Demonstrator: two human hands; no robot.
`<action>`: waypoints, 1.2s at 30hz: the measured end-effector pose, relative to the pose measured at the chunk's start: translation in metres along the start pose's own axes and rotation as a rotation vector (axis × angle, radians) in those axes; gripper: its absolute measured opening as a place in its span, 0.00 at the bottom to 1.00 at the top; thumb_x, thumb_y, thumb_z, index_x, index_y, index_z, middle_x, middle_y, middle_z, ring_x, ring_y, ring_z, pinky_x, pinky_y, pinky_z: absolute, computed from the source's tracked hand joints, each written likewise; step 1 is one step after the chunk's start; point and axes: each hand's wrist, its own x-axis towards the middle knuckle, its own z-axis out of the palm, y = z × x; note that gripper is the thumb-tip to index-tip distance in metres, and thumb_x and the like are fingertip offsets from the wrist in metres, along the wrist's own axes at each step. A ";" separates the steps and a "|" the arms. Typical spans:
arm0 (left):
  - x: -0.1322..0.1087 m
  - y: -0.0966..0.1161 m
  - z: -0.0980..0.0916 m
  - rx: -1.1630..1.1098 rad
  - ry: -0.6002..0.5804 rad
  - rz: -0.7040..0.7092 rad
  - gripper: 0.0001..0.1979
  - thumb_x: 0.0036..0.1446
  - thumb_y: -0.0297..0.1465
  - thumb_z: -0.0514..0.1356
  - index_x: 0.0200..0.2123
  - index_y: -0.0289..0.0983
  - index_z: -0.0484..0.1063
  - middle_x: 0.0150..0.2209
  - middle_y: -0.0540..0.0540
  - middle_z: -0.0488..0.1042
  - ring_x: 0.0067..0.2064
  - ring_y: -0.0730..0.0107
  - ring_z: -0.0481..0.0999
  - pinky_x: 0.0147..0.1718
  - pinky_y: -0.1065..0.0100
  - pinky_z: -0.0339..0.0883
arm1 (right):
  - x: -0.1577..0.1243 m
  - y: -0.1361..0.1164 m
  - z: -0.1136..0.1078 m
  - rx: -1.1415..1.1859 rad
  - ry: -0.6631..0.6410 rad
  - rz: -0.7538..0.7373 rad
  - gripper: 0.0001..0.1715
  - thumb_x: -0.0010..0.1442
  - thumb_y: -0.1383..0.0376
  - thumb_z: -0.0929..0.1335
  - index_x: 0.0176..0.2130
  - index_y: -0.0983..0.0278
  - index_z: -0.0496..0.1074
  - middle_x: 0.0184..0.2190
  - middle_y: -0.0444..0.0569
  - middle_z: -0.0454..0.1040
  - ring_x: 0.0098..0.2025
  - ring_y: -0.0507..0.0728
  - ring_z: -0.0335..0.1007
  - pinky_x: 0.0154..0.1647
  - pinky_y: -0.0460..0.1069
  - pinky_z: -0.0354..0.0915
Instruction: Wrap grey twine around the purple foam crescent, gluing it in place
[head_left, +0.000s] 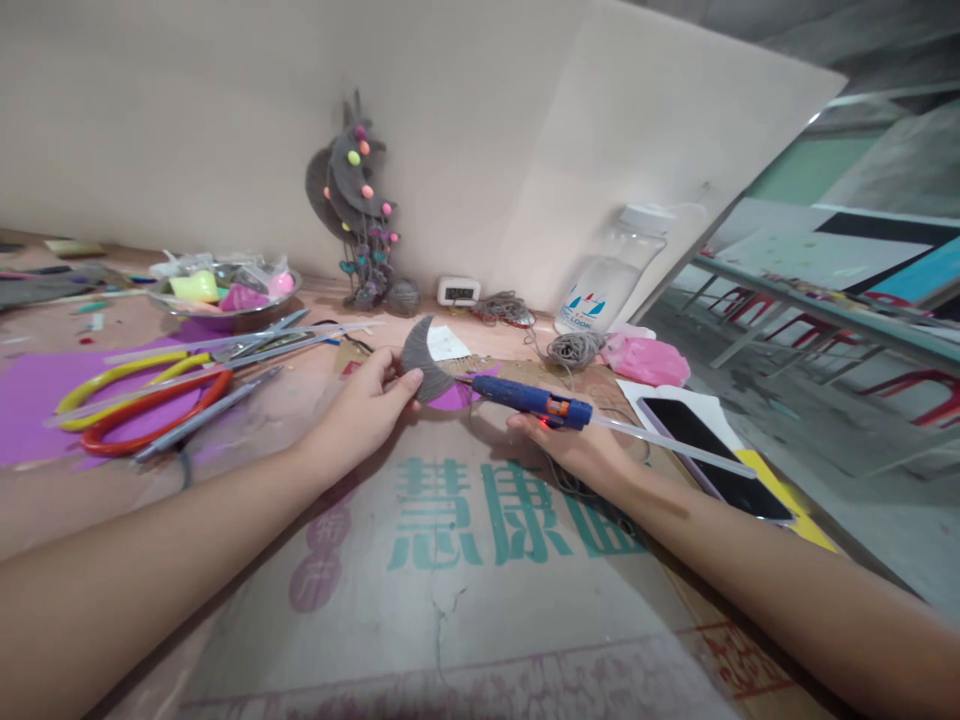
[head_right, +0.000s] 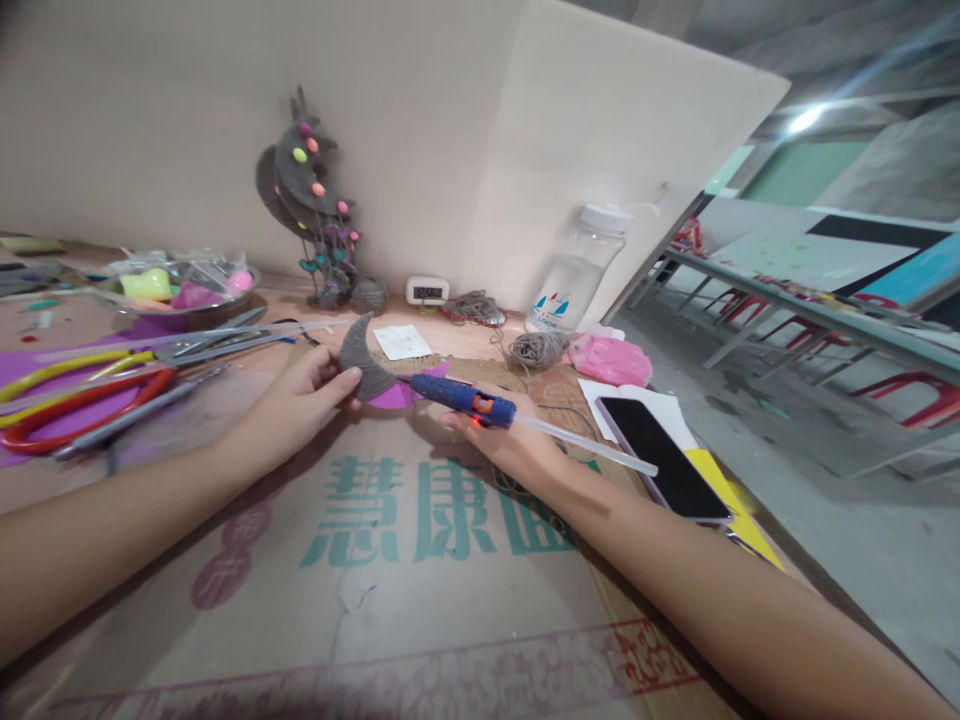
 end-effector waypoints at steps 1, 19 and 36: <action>0.000 -0.001 0.000 -0.005 -0.003 0.001 0.06 0.57 0.33 0.56 0.35 0.37 0.66 0.32 0.51 0.70 0.27 0.75 0.70 0.28 0.71 0.64 | 0.000 -0.002 0.000 0.011 -0.001 0.010 0.14 0.50 0.53 0.70 0.30 0.60 0.70 0.28 0.46 0.75 0.29 0.58 0.70 0.30 0.51 0.68; 0.001 0.001 0.003 -0.063 -0.027 -0.015 0.06 0.56 0.32 0.55 0.35 0.36 0.65 0.31 0.51 0.69 0.26 0.75 0.68 0.26 0.72 0.63 | 0.006 -0.011 -0.027 0.021 0.127 -0.174 0.15 0.60 0.54 0.64 0.31 0.62 0.70 0.27 0.47 0.74 0.29 0.55 0.70 0.32 0.49 0.65; 0.003 -0.001 0.002 -0.078 -0.067 -0.030 0.07 0.55 0.32 0.56 0.35 0.35 0.66 0.29 0.51 0.69 0.24 0.78 0.68 0.25 0.73 0.63 | 0.143 -0.001 0.008 -0.198 0.044 -0.029 0.17 0.55 0.56 0.68 0.38 0.67 0.73 0.34 0.53 0.77 0.34 0.56 0.73 0.34 0.48 0.66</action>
